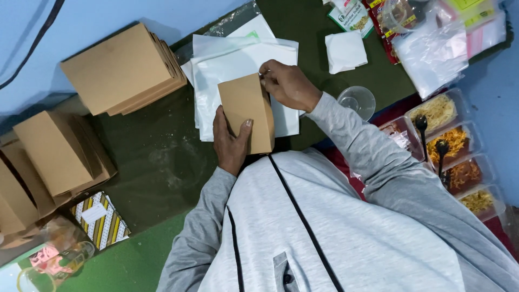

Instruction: Assembling a small cardboard box and filling it with a packet of items

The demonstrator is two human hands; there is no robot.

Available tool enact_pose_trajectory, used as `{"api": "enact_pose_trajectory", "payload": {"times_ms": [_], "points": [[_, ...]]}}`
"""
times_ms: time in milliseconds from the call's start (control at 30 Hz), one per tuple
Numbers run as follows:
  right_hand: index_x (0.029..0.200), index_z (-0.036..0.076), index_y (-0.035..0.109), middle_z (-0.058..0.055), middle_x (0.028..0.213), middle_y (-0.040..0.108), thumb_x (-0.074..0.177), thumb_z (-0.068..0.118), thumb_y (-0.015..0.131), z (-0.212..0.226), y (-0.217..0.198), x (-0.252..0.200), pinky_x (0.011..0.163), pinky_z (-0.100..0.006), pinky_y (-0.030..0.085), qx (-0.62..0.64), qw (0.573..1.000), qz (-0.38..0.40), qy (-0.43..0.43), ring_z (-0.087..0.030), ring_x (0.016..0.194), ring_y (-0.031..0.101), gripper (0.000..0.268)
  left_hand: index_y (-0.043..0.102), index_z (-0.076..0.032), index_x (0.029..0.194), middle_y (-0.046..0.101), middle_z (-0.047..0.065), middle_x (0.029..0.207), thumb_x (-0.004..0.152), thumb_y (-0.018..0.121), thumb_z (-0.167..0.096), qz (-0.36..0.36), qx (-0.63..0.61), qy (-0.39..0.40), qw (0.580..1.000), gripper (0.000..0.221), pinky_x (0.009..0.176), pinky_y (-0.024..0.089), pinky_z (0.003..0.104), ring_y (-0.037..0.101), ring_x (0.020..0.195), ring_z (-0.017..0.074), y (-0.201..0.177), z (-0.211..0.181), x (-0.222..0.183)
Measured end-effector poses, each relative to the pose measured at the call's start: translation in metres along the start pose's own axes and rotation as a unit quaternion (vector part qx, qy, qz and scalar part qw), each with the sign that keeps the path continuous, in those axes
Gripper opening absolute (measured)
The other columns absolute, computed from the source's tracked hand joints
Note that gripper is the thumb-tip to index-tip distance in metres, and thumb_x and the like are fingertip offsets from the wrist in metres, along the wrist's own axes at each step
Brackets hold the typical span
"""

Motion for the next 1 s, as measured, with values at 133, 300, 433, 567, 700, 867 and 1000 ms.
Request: {"api": "enact_pose_trajectory", "payload": {"times_ms": [133, 300, 433, 567, 700, 867, 1000], "points": [[0.119, 0.007, 0.065, -0.015, 0.090, 0.075, 0.101, 0.012, 0.061, 0.004, 0.001, -0.004, 0.060, -0.041, 0.058, -0.036, 0.999, -0.023, -0.009, -0.032, 0.078, 0.074, 0.019, 0.022, 0.000, 0.162, 0.028, 0.026, 0.161, 0.098, 0.072, -0.052, 0.003, -0.010, -0.013, 1.000, 0.096, 0.127, 0.014, 0.058, 0.025, 0.152, 0.0420, -0.001, -0.007, 0.001], [0.123, 0.000, 0.065, -0.027, 0.103, 0.075, 0.104, 0.016, 0.058, 0.036, -0.003, -0.014, 0.068, -0.052, 0.062, -0.054, 0.998, -0.027, -0.009, -0.044, 0.091, 0.074, 0.026, 0.024, 0.002, 0.161, 0.032, 0.028, 0.158, 0.096, 0.072, -0.053, 0.001, -0.001, -0.016, 1.000, 0.098, 0.125, 0.017, 0.057, 0.029, 0.150, 0.0436, -0.002, -0.018, 0.003], [0.120, -0.004, 0.066, -0.028, 0.099, 0.075, 0.103, 0.019, 0.061, 0.039, 0.001, -0.018, 0.065, -0.055, 0.062, -0.086, 0.996, -0.031, -0.015, -0.046, 0.088, 0.074, 0.028, 0.025, 0.002, 0.160, 0.034, 0.028, 0.157, 0.096, 0.072, -0.053, 0.000, 0.002, -0.020, 1.000, 0.097, 0.124, 0.019, 0.057, 0.031, 0.149, 0.0434, -0.003, -0.019, 0.003], [0.114, 0.001, 0.069, -0.022, 0.091, 0.076, 0.104, 0.017, 0.059, 0.032, 0.006, -0.020, 0.058, -0.047, 0.062, -0.119, 0.992, -0.038, -0.024, -0.041, 0.078, 0.075, 0.021, 0.027, 0.002, 0.160, 0.037, 0.029, 0.154, 0.095, 0.073, -0.054, -0.002, 0.000, -0.021, 1.000, 0.097, 0.123, 0.021, 0.058, 0.034, 0.147, 0.0443, -0.003, -0.020, 0.003], [0.124, -0.003, 0.068, -0.024, 0.097, 0.076, 0.104, 0.018, 0.062, 0.039, 0.009, -0.024, 0.063, -0.048, 0.062, -0.164, 0.984, -0.062, -0.027, -0.040, 0.085, 0.076, 0.029, 0.028, 0.002, 0.160, 0.040, 0.028, 0.152, 0.095, 0.076, -0.050, -0.008, -0.004, -0.017, 1.000, 0.096, 0.122, 0.023, 0.057, 0.037, 0.145, 0.0438, -0.003, -0.007, 0.002], [0.126, -0.004, 0.068, -0.021, 0.095, 0.075, 0.105, 0.021, 0.063, 0.048, 0.014, -0.039, 0.064, -0.046, 0.061, -0.197, 0.976, -0.086, -0.036, -0.038, 0.085, 0.075, 0.033, 0.029, 0.001, 0.159, 0.043, 0.027, 0.148, 0.095, 0.078, -0.045, -0.023, -0.006, -0.003, 1.000, 0.093, 0.119, 0.028, 0.057, 0.041, 0.142, 0.0431, -0.004, -0.007, 0.003], [0.126, -0.005, 0.068, -0.023, 0.095, 0.075, 0.105, 0.022, 0.065, 0.052, 0.016, -0.060, 0.066, -0.047, 0.061, -0.163, 0.982, -0.088, -0.027, -0.040, 0.086, 0.074, 0.035, 0.031, 0.000, 0.159, 0.045, 0.025, 0.148, 0.095, 0.078, -0.046, -0.027, -0.011, -0.011, 1.000, 0.092, 0.119, 0.029, 0.056, 0.043, 0.141, 0.0410, -0.003, -0.005, 0.005]]}}
Point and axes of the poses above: each hand's wrist, its own x-axis towards the middle knuckle, its own y-axis out of the palm, z = x × y, the point moved 4 cm from there along x, towards the middle knuckle
